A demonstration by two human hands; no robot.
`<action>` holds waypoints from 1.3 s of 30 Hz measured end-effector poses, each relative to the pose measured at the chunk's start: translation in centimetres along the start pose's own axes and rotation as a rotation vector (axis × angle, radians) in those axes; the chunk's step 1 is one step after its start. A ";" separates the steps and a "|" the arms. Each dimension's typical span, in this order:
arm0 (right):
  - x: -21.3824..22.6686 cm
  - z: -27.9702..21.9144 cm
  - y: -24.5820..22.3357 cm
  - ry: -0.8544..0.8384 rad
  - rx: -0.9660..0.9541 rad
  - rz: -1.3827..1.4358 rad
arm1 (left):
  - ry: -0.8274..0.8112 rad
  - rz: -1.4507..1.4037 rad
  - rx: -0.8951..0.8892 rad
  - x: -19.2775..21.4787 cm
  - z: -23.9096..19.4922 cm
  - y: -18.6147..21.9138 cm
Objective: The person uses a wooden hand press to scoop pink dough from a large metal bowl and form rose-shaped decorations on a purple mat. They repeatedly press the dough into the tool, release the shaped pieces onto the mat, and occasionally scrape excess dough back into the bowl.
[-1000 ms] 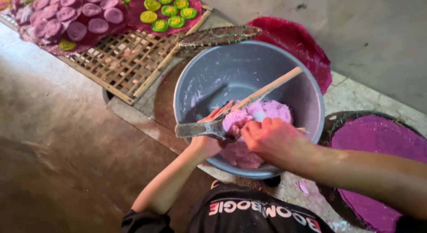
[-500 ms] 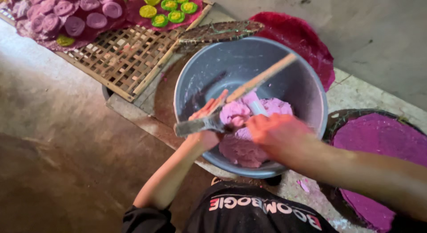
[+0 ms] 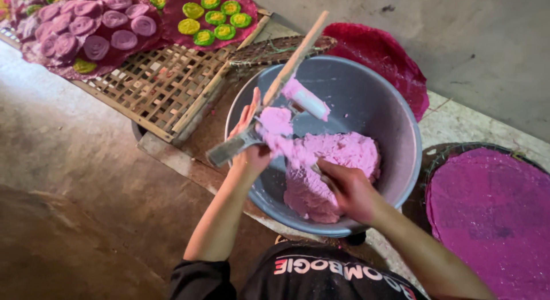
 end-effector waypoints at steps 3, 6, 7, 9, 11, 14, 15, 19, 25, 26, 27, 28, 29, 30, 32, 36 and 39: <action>2.9 -0.1 2.1 -0.031 -0.303 0.071 | -0.069 -0.477 0.248 -0.1 0.2 0.0; 3.8 2.5 3.3 0.059 -0.303 0.116 | -0.178 0.429 -0.072 -0.9 0.6 1.7; 3.3 3.0 3.4 0.095 -0.233 0.119 | -0.195 0.407 0.008 -1.3 0.5 1.3; 1.3 3.2 3.6 0.101 -0.123 0.097 | -0.160 0.508 -0.050 -2.0 1.3 0.9; -0.2 2.4 4.6 0.078 -0.096 0.077 | -0.066 0.755 -0.325 -2.4 2.2 0.2; -2.0 0.4 6.8 -0.075 -0.170 0.022 | 0.273 -1.046 0.759 -2.5 2.7 -7.7; -2.7 0.0 7.2 -0.157 -0.182 -0.023 | 0.238 -0.644 0.525 -1.1 3.0 -8.5; -2.8 -1.1 7.2 -0.398 -0.250 -0.044 | 0.050 -0.320 0.352 -0.9 2.5 -10.7; 8.3 -2.4 1.9 0.285 0.098 0.490 | -0.566 -1.129 0.626 -10.8 -8.2 0.5; 9.8 -3.5 0.8 0.408 0.242 0.836 | -0.709 -1.208 0.769 -12.7 -11.1 3.3; 10.9 -4.9 0.1 0.450 0.220 0.984 | -0.854 -1.280 0.915 -14.5 -13.3 5.9; 11.9 -6.6 -0.5 0.495 0.193 1.131 | -0.907 -1.272 0.924 -15.8 -14.3 8.0; 12.9 -8.1 -1.0 0.540 0.166 1.280 | -0.961 -1.264 0.934 -16.9 -15.2 10.0; 14.8 -10.0 -1.6 0.469 0.152 1.314 | -1.015 -1.262 0.941 -18.1 -15.7 12.2; 18.6 -14.3 -2.1 0.387 0.113 1.244 | -1.091 -1.038 0.458 -18.7 -14.5 14.8; 24.3 -22.8 -1.4 0.390 0.096 0.573 | -1.119 -1.497 1.148 -23.2 -16.2 18.8; 25.5 -27.8 -2.0 0.228 0.294 0.231 | -1.231 -0.997 0.688 -25.1 -19.3 21.4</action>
Point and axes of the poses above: each hand's wrist, its own z-axis towards the middle knuckle, its own x-axis out of the back of the hand, y = z × x, the point moved 4 cm from there along z, towards the middle knuckle, and after that the axes turned 1 degree about -x, right-handed, at the moved point
